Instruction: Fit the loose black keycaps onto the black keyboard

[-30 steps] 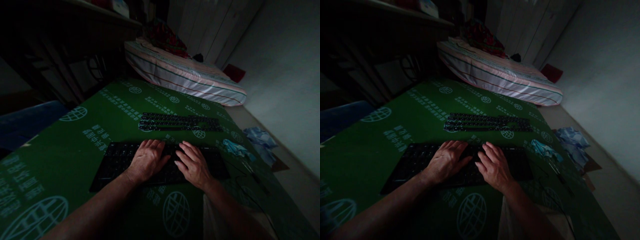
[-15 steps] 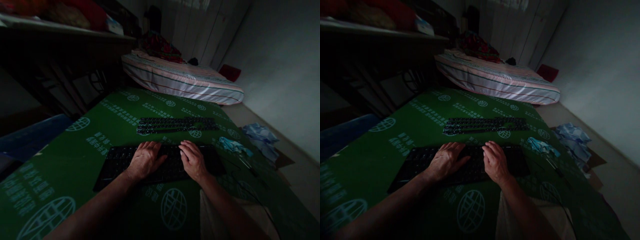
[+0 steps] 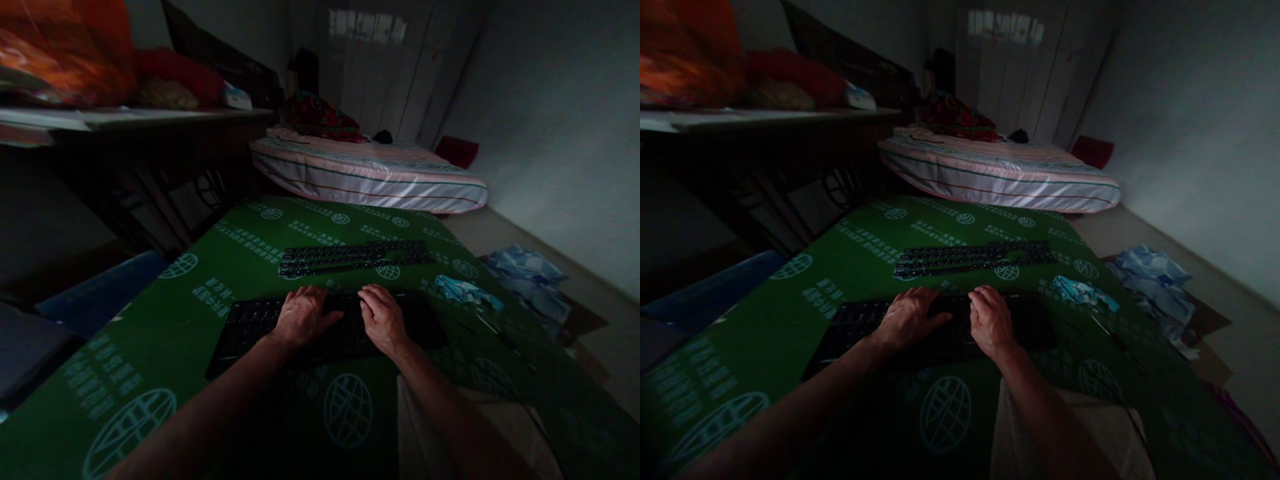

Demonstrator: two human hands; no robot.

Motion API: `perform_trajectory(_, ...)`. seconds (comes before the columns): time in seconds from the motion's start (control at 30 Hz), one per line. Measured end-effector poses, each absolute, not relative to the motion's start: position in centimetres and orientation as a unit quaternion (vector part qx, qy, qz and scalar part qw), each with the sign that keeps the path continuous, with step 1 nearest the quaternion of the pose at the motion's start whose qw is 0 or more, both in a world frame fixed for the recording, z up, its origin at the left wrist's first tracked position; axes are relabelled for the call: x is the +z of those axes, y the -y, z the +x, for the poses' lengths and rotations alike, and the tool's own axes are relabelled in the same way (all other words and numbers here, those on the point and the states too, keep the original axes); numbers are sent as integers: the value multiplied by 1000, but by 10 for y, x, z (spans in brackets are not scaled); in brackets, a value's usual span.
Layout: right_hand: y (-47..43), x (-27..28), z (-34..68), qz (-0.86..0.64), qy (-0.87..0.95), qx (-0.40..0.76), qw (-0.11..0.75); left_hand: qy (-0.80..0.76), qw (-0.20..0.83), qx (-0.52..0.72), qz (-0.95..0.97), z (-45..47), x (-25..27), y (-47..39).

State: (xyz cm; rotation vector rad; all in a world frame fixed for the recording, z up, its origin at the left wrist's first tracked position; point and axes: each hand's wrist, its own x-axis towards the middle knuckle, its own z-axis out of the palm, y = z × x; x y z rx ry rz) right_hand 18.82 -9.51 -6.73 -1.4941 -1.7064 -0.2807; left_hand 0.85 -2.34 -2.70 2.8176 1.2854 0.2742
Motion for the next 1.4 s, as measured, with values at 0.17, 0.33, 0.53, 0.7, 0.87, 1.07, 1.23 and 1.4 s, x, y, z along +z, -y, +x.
perform_trajectory(0.17, 94, -66, 188, -603, 676, -107, 410, -397, 15, 120, 910, 15, -33, 23)
perform_trajectory(0.33, 93, -66, 186, -607, 668, -105, 418, -378, 21, 160, 912, 11, -37, 22)
perform_trajectory(0.53, 94, -66, 183, -607, 665, -104, 423, -376, 30, 168, 911, 8, -38, 24)
perform_trajectory(0.7, 96, -64, 182, -600, 657, -96, 447, -379, 25, 179, 908, 9, -38, 24)
perform_trajectory(0.87, 80, -49, 207, -624, 649, -93, 425, -373, 29, 196, 906, 7, -40, 25)
perform_trajectory(1.07, 12, -32, 270, -679, 659, -120, 300, -370, 56, 196, 906, 6, -40, 25)
perform_trajectory(1.23, -36, -34, 296, -735, 659, -89, 129, -372, 61, 208, 902, 5, -41, 26)
perform_trajectory(1.4, -55, -40, 298, -747, 656, -61, 93, -373, 73, 202, 903, 5, -39, 29)
